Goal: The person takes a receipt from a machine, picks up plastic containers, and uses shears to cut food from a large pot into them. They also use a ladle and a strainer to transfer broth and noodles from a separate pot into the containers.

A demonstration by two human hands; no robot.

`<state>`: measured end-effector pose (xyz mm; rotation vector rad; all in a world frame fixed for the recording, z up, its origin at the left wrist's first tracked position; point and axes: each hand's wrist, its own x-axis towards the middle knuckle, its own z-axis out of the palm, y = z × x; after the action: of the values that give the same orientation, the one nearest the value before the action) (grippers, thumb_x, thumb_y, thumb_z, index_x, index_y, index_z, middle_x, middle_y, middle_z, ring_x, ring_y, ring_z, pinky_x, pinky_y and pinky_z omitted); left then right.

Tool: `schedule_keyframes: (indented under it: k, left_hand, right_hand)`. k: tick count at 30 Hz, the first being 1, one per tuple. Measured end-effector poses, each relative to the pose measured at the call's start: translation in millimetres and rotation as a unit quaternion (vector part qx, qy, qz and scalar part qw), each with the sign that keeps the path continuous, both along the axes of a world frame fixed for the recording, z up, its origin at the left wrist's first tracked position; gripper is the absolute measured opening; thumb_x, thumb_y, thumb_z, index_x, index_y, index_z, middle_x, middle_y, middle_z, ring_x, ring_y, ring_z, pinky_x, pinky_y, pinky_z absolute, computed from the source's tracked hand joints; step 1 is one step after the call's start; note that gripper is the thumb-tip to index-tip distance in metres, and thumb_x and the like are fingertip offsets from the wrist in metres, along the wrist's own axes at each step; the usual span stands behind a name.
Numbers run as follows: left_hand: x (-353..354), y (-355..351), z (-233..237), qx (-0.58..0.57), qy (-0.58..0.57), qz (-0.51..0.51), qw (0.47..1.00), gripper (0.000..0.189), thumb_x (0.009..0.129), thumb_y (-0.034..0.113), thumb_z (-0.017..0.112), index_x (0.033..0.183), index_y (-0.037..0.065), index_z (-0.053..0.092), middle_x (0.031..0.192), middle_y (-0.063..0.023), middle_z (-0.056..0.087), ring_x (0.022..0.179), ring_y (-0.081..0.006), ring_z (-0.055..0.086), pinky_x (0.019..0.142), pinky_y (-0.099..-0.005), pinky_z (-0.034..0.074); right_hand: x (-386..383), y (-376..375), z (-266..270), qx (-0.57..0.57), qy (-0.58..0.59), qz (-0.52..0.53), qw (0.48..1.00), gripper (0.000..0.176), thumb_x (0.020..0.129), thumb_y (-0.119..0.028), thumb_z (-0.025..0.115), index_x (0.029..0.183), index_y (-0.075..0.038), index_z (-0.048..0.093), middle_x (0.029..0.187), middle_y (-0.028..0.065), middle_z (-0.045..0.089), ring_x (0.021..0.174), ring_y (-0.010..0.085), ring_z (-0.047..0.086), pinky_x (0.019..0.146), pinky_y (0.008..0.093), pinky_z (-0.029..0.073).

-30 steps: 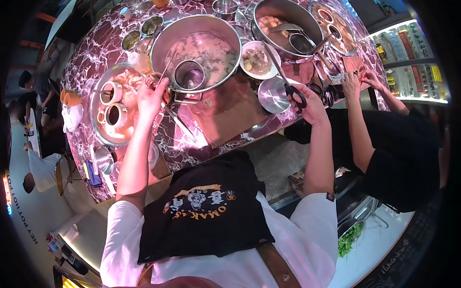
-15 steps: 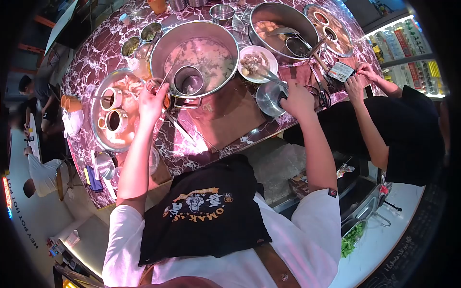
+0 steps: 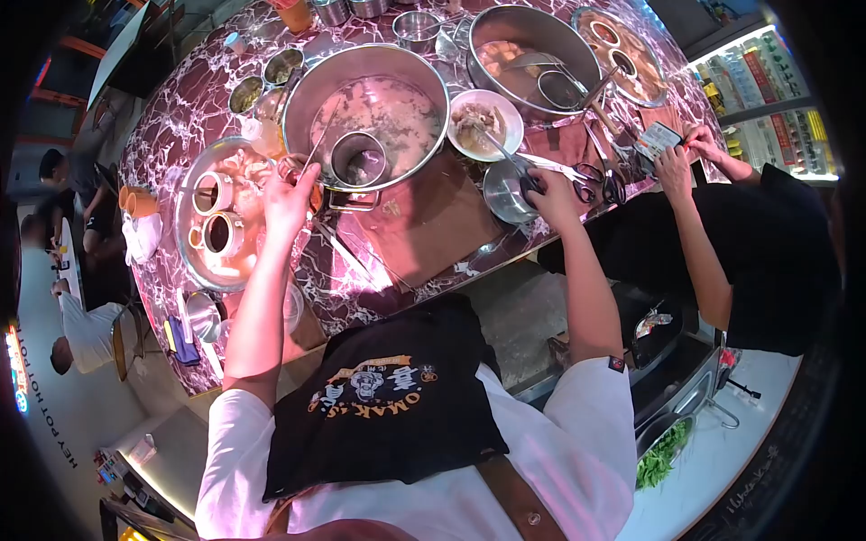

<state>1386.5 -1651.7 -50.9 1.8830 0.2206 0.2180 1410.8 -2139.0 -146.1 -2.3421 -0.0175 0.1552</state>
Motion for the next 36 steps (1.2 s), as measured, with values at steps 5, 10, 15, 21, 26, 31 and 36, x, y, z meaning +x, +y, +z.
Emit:
schedule_keyframes:
  k: [5,10,15,21,26,31,36]
  left_hand:
    - [0.9,-0.5,0.0,0.01,-0.003,-0.005,1.0,0.017,0.09,0.01,0.073,0.09,0.003,0.058,0.074,0.0049,0.051,0.07,-0.0047,0.044,0.064,-0.0213,0.038]
    - [0.3,-4.2,5.3,-0.003,-0.008,-0.007,1.0,0.021,0.09,0.011,0.073,0.086,0.003,0.055,0.073,0.0045,0.049,0.068,-0.0053,0.043,0.063,-0.0222,0.038]
    - [1.4,-2.7,-1.7,0.031,-0.007,-0.012,0.999,0.021,0.089,0.015,0.075,0.09,0.003,0.057,0.072,0.002,0.054,0.067,-0.0059,0.048,0.063,-0.0244,0.042]
    - [-3.2,-5.6,1.6,0.029,-0.041,-0.023,0.998,0.022,0.089,0.013,0.074,0.103,0.002,0.061,0.075,0.0014,0.058,0.069,-0.0052,0.052,0.065,-0.0238,0.044]
    - [-9.0,-2.6,11.1,-0.009,-0.026,-0.023,0.999,0.017,0.089,0.002,0.072,0.102,0.002,0.061,0.079,0.0061,0.052,0.073,-0.0026,0.047,0.066,-0.0189,0.039]
    - [-11.1,1.6,11.6,-0.035,0.014,-0.002,0.999,0.017,0.091,0.007,0.072,0.104,0.004,0.062,0.08,0.0041,0.058,0.071,-0.0032,0.052,0.064,-0.0196,0.042]
    - [-9.5,2.3,1.4,-0.015,-0.01,-0.009,1.0,0.019,0.091,0.009,0.072,0.106,0.004,0.062,0.08,0.0031,0.059,0.07,-0.0042,0.053,0.062,-0.021,0.043]
  right_hand:
    - [-10.2,-10.9,14.3,0.207,0.127,-0.067,0.968,0.04,0.086,0.007,0.065,0.124,-0.004,0.062,0.088,0.0,0.063,0.077,0.0069,0.056,0.066,0.0221,0.046]
    - [-12.6,6.8,69.2,0.27,0.141,-0.068,0.95,0.038,0.09,0.005,0.064,0.127,0.0,0.058,0.094,0.0014,0.067,0.081,0.0072,0.061,0.071,0.0208,0.049]
    - [-10.7,56.2,107.3,0.259,0.134,0.007,0.957,0.044,0.087,0.009,0.061,0.129,-0.003,0.058,0.106,0.0047,0.069,0.093,0.0094,0.064,0.081,0.0235,0.051]
    - [-11.8,160.5,123.4,-0.012,0.051,0.119,0.991,0.049,0.078,-0.007,0.069,0.126,-0.006,0.058,0.102,0.0114,0.069,0.093,0.022,0.067,0.083,0.0339,0.052]
    - [-15.9,115.4,114.6,-0.067,-0.041,0.084,0.993,0.046,0.077,-0.016,0.069,0.121,-0.008,0.058,0.102,0.0147,0.069,0.096,0.0301,0.068,0.082,0.0415,0.052]
    - [7.5,58.7,112.3,-0.239,0.019,-0.012,0.971,0.048,0.076,-0.024,0.068,0.121,-0.009,0.059,0.105,0.0197,0.069,0.101,0.0361,0.067,0.086,0.044,0.053]
    - [49.9,67.3,79.5,-0.256,0.083,-0.006,0.963,0.048,0.078,-0.024,0.069,0.121,-0.006,0.057,0.106,0.0224,0.069,0.099,0.0398,0.067,0.088,0.0483,0.052]
